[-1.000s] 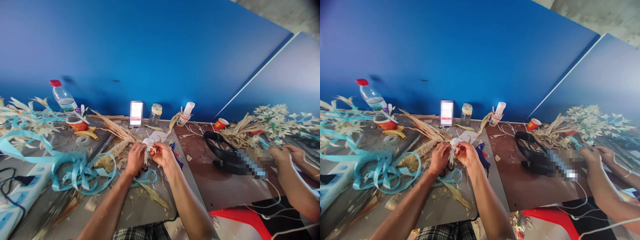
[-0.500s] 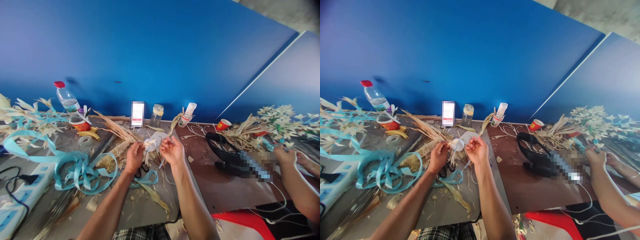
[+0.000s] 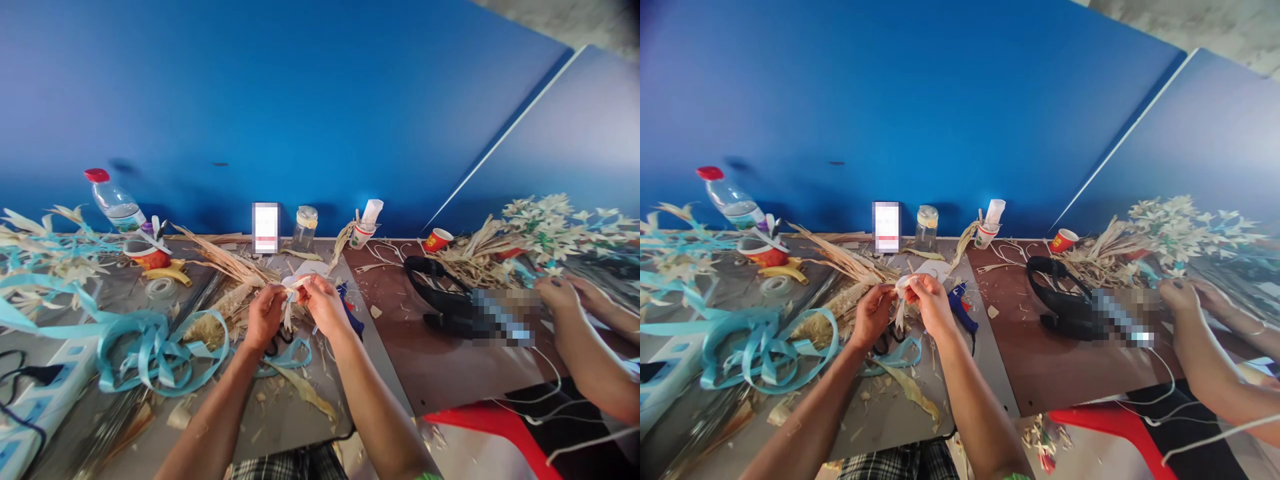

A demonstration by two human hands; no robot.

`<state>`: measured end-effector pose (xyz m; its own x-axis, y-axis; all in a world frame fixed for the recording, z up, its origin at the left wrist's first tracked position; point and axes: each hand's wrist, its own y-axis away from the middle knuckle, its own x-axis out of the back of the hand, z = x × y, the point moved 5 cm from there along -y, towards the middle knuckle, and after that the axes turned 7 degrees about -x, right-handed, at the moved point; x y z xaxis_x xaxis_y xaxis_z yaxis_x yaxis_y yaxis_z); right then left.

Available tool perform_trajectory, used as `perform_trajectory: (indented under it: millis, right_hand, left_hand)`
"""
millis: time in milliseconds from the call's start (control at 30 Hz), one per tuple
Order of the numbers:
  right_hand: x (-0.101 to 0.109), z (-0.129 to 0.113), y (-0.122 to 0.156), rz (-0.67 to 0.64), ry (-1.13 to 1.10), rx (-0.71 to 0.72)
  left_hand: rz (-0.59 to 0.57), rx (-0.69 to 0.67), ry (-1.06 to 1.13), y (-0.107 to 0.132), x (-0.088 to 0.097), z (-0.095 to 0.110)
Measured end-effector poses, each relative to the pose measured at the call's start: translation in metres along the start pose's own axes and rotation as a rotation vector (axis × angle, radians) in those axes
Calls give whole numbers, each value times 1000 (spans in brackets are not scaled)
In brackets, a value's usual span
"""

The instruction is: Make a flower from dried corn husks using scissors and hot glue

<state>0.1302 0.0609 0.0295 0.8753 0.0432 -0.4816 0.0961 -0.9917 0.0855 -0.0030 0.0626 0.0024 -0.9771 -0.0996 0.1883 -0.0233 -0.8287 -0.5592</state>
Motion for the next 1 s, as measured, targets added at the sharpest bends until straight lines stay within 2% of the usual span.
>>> perform_trajectory:
  millis: [167,400,467,633,733,1000]
  right_hand:
    - [6,0,-3,35,-53,39]
    - [8,-2,-3,58,-78,41]
    - [9,-2,-4,77,-65,33]
    - [15,0,-5,165,-52,2]
    - [16,-1,-5,206,-24,-16]
    - [17,-3,-3,263,89,13]
  left_hand:
    - [-34,32,106,-3,-4,1]
    - [-137,206,252,-2,-10,-4]
    - [-164,184,213,-2,-8,-1]
    - [-223,17,7,-6,-7,16]
    - [-287,-2,-19,-5,-10,20]
    - [-301,209,229,-1,-13,11]
